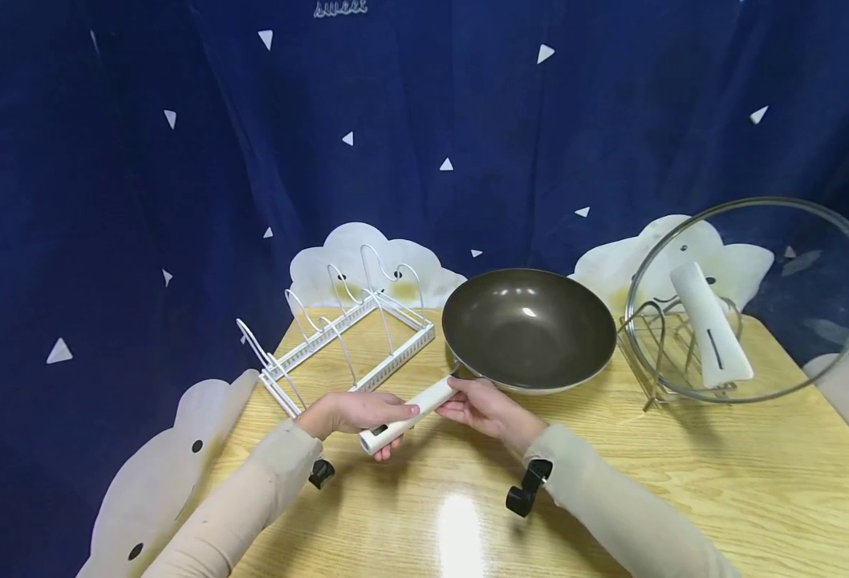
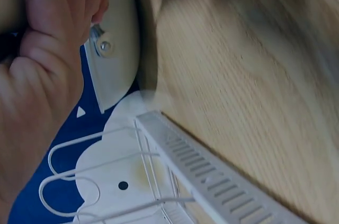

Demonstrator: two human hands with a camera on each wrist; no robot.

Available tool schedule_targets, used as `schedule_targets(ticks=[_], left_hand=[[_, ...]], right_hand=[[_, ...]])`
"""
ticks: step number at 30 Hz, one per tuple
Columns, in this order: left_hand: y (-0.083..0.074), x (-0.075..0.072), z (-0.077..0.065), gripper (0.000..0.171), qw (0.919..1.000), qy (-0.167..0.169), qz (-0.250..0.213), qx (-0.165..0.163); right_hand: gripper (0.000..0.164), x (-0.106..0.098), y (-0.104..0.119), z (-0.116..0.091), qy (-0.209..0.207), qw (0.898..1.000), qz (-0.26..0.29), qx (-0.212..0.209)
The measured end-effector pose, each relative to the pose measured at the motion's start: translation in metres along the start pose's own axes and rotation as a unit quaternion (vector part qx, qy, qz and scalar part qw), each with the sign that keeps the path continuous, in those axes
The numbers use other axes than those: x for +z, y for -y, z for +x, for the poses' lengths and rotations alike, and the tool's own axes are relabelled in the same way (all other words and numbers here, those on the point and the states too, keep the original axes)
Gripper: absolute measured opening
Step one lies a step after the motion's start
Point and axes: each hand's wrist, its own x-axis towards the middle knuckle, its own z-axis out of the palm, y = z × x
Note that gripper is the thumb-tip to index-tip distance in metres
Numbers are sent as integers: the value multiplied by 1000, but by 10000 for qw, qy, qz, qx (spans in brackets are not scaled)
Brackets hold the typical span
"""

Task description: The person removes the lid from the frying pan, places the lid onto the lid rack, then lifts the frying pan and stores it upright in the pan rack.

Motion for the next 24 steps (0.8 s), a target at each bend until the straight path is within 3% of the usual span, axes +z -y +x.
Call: schedule_targets(ticks=[8, 24], left_hand=[[-1, 15, 7, 53, 9992, 160, -330, 148], [-7, 58, 21, 33, 9900, 603, -1170, 510]], right_hand=[[40, -11, 1, -8, 239, 9991, -322, -103], [32, -36, 3, -25, 623, 9952, -738, -160]])
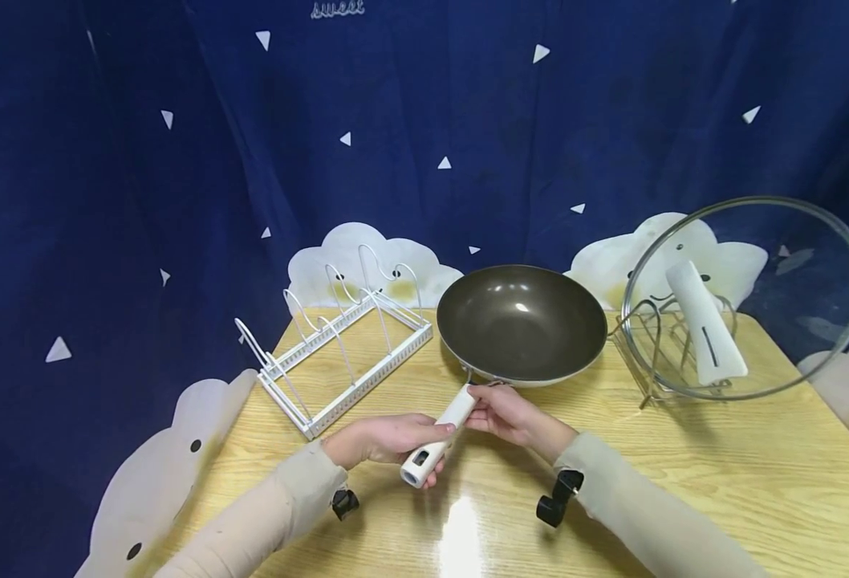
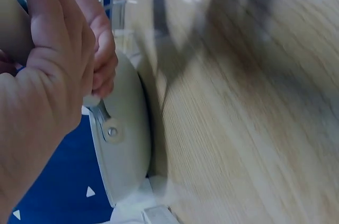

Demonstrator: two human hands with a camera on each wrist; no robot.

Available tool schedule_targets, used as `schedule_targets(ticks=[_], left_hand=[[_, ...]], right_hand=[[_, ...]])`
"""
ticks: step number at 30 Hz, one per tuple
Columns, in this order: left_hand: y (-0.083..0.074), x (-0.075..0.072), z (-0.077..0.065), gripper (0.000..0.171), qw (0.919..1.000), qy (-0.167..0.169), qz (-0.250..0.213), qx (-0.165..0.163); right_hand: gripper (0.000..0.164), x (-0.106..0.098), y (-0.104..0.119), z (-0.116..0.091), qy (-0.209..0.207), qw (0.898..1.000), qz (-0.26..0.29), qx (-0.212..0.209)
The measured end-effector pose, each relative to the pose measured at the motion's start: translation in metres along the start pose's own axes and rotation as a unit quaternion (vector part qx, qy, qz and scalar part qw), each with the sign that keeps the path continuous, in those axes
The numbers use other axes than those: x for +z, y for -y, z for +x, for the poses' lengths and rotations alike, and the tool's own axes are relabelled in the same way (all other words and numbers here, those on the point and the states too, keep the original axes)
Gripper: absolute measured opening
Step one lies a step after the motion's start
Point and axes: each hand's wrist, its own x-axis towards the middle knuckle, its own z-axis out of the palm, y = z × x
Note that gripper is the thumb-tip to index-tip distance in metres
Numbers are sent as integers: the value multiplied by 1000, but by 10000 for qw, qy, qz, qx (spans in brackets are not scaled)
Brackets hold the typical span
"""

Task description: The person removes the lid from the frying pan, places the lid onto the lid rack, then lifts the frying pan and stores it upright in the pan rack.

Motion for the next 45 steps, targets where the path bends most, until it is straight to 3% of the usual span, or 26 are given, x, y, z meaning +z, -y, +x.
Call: schedule_targets(ticks=[9, 15, 25, 35, 45], left_hand=[[0, 18, 7, 32, 9996, -66, -227, 126], [0, 35, 14, 32, 9988, -223, -417, 161], [0, 59, 25, 39, 9973, -515, -404, 346], [2, 81, 38, 35, 9941, -696, -580, 602], [4, 93, 52, 35, 9905, -809, -767, 800]], right_hand=[[18, -9, 1, -5, 283, 9996, -18, -4], [21, -14, 3, -13, 440, 9990, -13, 92], [31, -25, 5, -23, 1085, 9937, 292, 16], [26, -40, 8, -31, 1290, 9916, 50, 20], [28, -49, 9, -37, 1307, 9912, -214, 39]])
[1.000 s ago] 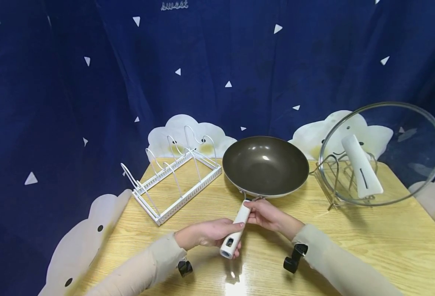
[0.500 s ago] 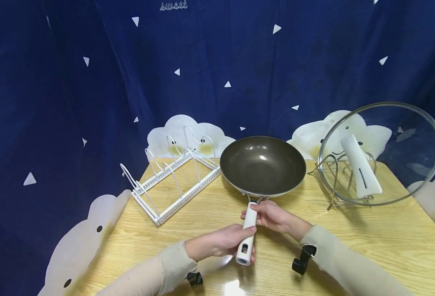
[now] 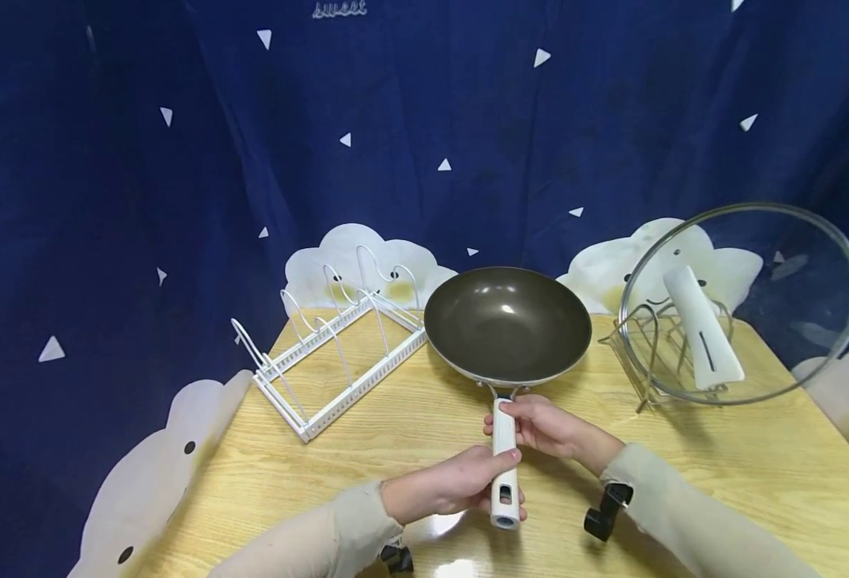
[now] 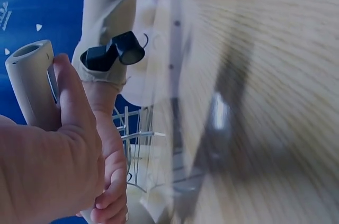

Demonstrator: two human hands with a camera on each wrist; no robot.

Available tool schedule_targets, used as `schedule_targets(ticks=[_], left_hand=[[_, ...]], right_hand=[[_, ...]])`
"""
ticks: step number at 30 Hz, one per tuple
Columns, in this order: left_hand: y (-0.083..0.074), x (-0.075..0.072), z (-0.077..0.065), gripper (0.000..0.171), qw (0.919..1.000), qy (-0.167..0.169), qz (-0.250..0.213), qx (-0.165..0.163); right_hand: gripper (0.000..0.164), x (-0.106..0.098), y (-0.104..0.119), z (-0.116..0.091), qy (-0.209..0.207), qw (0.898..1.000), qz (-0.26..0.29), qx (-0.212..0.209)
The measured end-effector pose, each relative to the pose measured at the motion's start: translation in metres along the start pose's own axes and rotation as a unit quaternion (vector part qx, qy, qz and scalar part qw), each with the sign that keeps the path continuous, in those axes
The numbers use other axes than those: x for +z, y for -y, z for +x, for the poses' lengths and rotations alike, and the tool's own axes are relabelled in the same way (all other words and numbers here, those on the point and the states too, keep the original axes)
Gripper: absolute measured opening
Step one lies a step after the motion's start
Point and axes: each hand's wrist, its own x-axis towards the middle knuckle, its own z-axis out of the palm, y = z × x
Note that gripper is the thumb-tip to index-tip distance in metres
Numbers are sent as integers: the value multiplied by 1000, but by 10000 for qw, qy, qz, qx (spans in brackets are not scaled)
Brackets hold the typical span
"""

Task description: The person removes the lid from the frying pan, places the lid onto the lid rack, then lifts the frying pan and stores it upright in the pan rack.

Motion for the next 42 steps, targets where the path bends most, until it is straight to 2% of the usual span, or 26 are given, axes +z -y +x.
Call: schedule_targets(ticks=[6, 16, 25, 33, 42], left_hand=[[2, 8, 7, 34, 9997, -225, -106, -28], [3, 21, 16, 35, 9988, -458, -149, 12], [5, 30, 24, 44, 9988, -433, -233, -81], [9, 38, 30, 40, 9974, -451, -562, 56], [11, 44, 39, 35, 9933, -345, -1097, -97]], right_hand=[[28, -5, 1, -6, 142, 9998, -136, 9], [32, -11, 3, -14, 78, 9997, -243, 37], [34, -16, 6, -20, 103, 9993, -350, 118], [35, -20, 9, -24, 128, 9987, -435, 231], [34, -23, 14, -28, 203, 9984, -332, 404]])
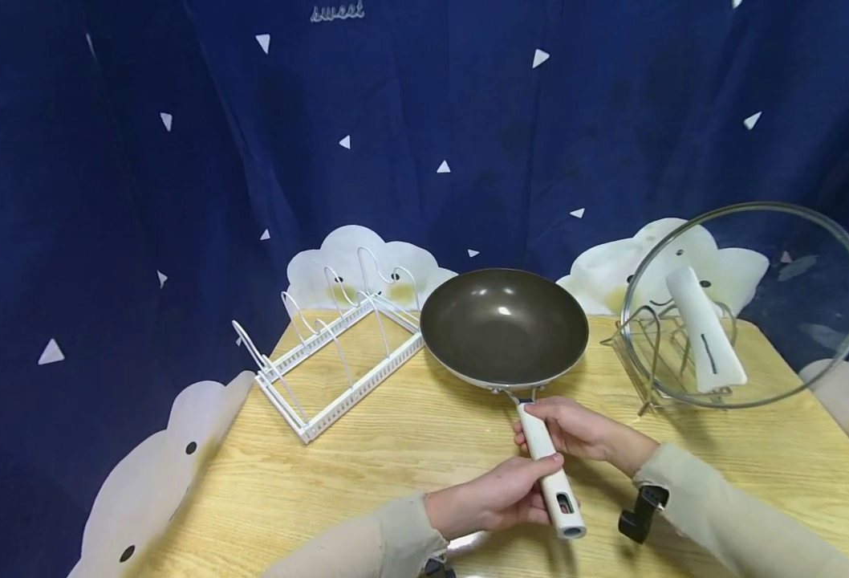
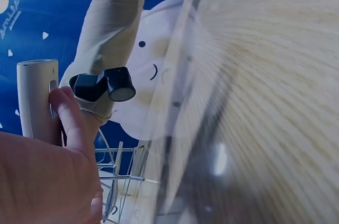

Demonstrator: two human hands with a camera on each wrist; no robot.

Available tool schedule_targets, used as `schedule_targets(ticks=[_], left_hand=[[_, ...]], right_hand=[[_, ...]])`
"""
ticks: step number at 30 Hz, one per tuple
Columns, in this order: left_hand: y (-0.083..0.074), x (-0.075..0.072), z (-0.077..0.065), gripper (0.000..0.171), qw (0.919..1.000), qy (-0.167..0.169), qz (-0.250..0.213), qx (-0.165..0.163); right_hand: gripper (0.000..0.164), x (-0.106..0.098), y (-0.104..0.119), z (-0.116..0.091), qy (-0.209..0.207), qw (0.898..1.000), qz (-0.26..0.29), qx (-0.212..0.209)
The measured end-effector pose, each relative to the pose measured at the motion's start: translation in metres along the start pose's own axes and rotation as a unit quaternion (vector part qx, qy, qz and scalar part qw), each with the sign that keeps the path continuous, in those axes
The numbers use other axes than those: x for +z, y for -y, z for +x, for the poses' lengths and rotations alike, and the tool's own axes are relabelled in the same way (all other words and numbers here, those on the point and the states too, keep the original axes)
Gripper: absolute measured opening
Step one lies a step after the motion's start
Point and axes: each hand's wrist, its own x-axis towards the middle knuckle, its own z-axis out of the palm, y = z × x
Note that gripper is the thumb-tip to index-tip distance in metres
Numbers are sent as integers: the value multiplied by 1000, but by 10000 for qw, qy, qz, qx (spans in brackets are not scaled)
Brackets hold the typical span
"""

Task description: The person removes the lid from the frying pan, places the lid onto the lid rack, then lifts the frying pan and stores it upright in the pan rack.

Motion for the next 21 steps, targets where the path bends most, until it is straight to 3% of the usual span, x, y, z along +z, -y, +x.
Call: schedule_targets(ticks=[8, 16, 21], left_hand=[[4, 8, 10, 31, 9973, 358, -573, -281], [5, 14, 12, 28, 9948, 186, -946, -331], [5, 18, 12, 23, 9867, 283, -1586, -218]], right_hand=[[33, -2, 5, -5, -49, 9993, 273, 247], [32, 2, 4, -1, -277, 9984, 30, 486], [30, 4, 4, 2, -269, 9973, 345, 587]])
